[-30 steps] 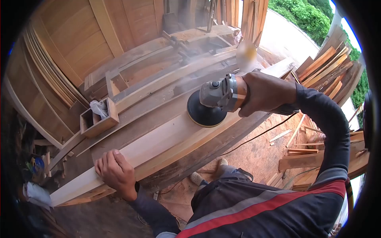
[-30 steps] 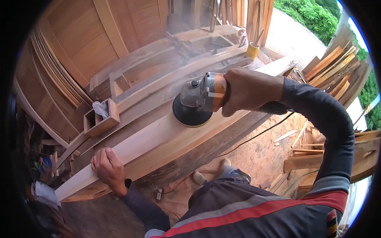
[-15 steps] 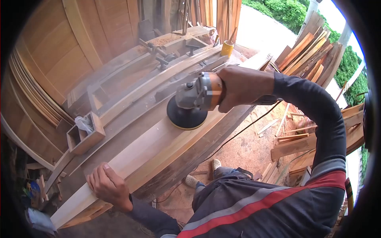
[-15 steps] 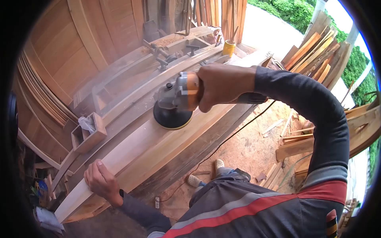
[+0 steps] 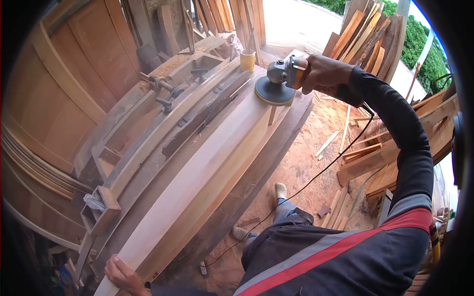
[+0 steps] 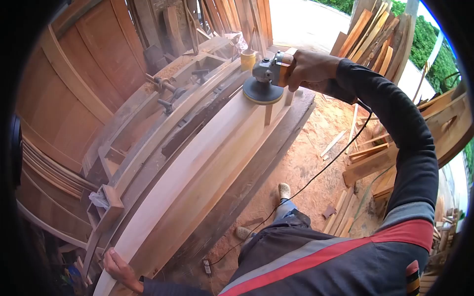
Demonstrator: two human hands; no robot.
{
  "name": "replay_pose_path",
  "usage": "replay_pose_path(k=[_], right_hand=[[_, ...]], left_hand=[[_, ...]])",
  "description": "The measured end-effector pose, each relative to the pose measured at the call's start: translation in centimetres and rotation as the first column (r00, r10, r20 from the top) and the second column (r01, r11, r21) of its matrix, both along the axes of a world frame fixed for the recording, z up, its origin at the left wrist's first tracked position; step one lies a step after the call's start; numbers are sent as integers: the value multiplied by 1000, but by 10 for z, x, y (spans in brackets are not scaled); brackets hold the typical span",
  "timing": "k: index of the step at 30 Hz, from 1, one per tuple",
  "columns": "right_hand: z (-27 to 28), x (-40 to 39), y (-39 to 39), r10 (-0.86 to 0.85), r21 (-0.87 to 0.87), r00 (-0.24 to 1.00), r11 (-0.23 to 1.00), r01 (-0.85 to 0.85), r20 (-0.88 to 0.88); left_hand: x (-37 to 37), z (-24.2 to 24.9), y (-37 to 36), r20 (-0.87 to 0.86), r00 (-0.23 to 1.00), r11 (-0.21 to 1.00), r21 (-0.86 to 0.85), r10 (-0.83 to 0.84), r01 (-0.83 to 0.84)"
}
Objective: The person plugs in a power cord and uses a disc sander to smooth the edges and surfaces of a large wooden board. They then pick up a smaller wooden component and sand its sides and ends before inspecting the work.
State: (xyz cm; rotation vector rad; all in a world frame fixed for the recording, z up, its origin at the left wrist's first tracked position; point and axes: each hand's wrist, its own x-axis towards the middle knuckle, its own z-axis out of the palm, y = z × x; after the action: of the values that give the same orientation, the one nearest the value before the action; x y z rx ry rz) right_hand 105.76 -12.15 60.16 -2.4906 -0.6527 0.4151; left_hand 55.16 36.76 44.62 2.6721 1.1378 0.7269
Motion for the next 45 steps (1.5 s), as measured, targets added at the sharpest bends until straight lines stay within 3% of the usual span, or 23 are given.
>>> replay_pose_path(k=[3,4,5,6,7,9,11,13,16,19,20,22,25,26,29,30,33,34,38,45], right_hand=[[0,44,-30,-116,-93,991,988,121,63],[-26,82,-55,65,378,977,926,16,-202],[-27,96,-61,100,411,973,912,-5,-210],[-21,106,-74,-3,232,993,972,30,-114],[-18,118,-83,-19,211,994,977,41,-107],[-15,144,-104,-36,210,993,976,59,-111],[-15,171,-125,-49,222,992,972,74,-116],[-16,195,-144,-59,240,990,967,89,-130],[-12,226,-166,-66,233,988,968,97,-138],[5,243,-166,-29,135,996,990,40,-87],[6,244,-164,-16,108,997,994,25,-81],[2,241,-160,-4,73,996,997,10,-86],[10,239,-136,103,-147,993,983,-111,-60],[14,233,-128,58,-149,988,986,-80,-145],[7,228,-113,218,-79,971,971,-226,-98],[10,226,-105,247,-146,964,955,-259,-98],[2,211,-88,388,-78,918,916,-394,-87],[4,203,-82,426,-141,901,890,-433,-80],[9,184,-86,408,-162,913,900,-404,-10],[1,232,-155,92,-148,995,985,-87,30]], left_hand=[[18,17,-22,94,992,981,179,-89,71],[21,12,-23,95,994,969,246,-54,29],[30,4,-23,44,999,959,283,8,-20],[42,-5,-22,-5,997,943,324,77,-72],[55,-11,-27,-49,987,922,368,150,-122],[149,6,-102,68,997,905,422,23,-49],[227,16,-167,76,983,958,247,-168,145],[301,20,-222,87,953,927,272,-292,259],[379,16,-282,89,940,902,326,-328,284],[418,10,-313,-38,974,963,147,-222,225],[422,2,-311,65,968,947,229,-244,223],[426,4,-313,64,971,952,225,-229,209],[426,3,-311,64,969,942,255,-240,216],[427,3,-312,60,969,942,255,-240,218],[426,8,-315,58,969,947,231,-242,223],[427,9,-315,68,968,951,215,-243,223],[427,6,-313,77,966,943,247,-247,222],[427,6,-313,77,967,944,250,-243,217],[425,2,-313,73,965,942,251,-250,225],[424,4,-310,67,968,945,242,-242,219]])
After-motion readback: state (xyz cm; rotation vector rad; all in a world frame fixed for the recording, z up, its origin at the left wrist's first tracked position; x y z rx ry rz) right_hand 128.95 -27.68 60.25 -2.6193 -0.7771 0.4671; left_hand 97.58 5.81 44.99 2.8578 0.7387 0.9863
